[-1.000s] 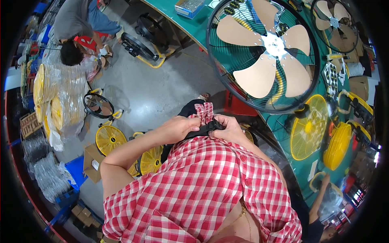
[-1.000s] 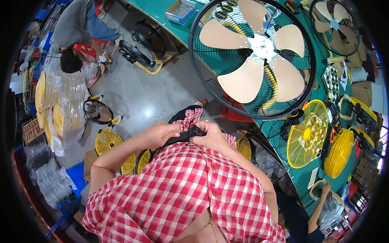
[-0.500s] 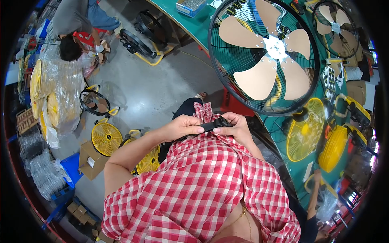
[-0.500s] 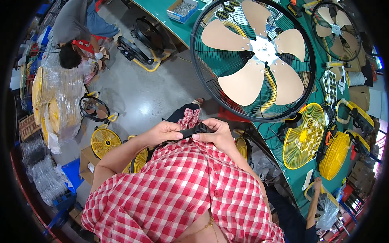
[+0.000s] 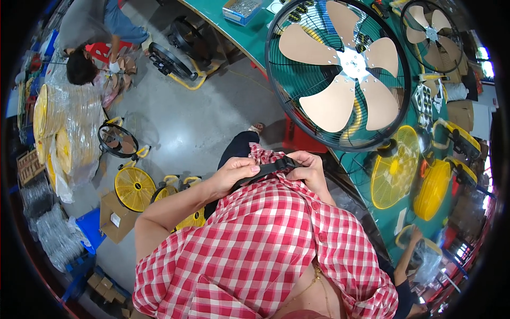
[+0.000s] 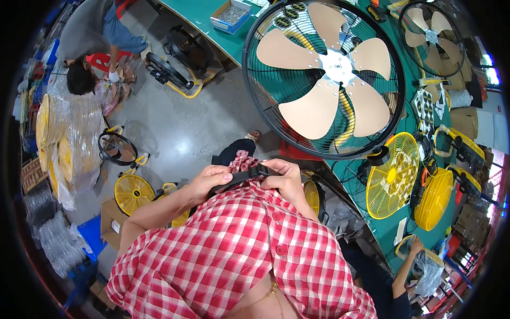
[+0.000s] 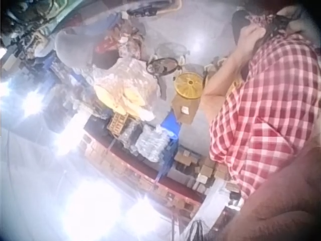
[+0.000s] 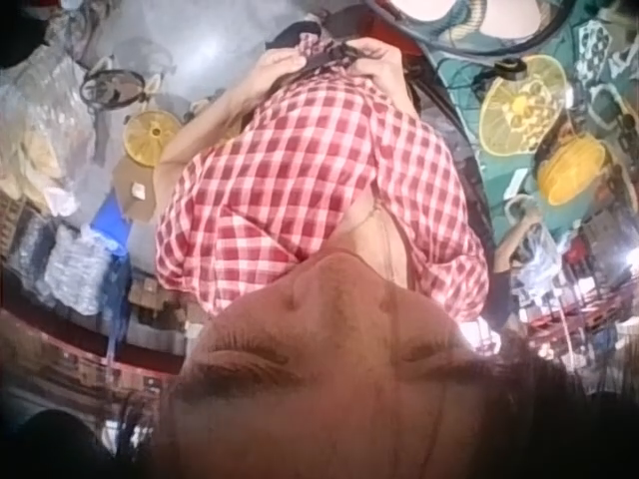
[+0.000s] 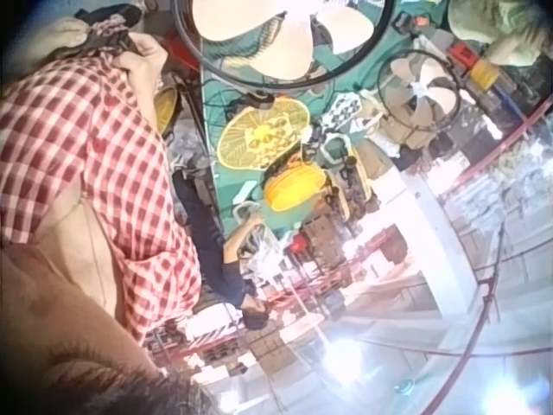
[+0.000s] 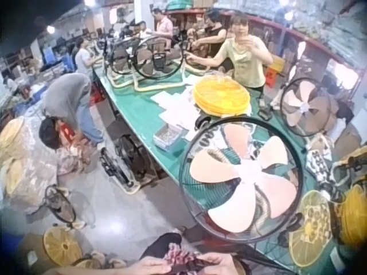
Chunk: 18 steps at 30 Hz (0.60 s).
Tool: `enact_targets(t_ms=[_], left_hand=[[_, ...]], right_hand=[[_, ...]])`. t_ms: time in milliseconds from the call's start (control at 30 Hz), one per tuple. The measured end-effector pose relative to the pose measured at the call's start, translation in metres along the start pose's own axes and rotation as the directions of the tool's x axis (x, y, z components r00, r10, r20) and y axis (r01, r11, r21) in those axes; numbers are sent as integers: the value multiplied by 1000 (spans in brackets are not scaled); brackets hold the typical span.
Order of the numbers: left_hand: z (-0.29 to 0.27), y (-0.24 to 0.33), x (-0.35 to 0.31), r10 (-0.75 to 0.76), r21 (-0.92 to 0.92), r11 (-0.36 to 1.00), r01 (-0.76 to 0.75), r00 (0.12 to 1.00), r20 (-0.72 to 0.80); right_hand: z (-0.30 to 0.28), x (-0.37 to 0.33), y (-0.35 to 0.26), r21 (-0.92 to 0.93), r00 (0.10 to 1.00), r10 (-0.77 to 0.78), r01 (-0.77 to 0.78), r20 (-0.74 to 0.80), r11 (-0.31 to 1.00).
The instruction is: Assemble a handheld industrial fan by attaching the front grille with screws using a power driver and applying a brand label.
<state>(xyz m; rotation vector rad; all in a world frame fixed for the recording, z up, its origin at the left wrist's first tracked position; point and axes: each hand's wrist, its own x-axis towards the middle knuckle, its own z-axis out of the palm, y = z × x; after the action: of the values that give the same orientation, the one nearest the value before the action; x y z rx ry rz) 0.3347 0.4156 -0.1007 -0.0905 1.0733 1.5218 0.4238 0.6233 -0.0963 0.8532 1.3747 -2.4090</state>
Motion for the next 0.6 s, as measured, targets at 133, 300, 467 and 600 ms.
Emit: enact_targets(t_ms=[133,300,467,600], left_hand=[[-3,3,-2,-39,67,997,40,999,-14],[-15,12,10,-72,350,936,39,994,81],[-30,31,26,41,642,761,-92,995,95],[-50,29,26,-96,731,679,-67,979,179]], right_hand=[[-3,-3,-4,-89,999,29,-32,-27,996],[-8,2,-8,-70,995,78,-74,60,995],[-21,1,-35,-268,943,239,-174,232,947],[-57,-30,-8,-322,980,129,-74,153,944]])
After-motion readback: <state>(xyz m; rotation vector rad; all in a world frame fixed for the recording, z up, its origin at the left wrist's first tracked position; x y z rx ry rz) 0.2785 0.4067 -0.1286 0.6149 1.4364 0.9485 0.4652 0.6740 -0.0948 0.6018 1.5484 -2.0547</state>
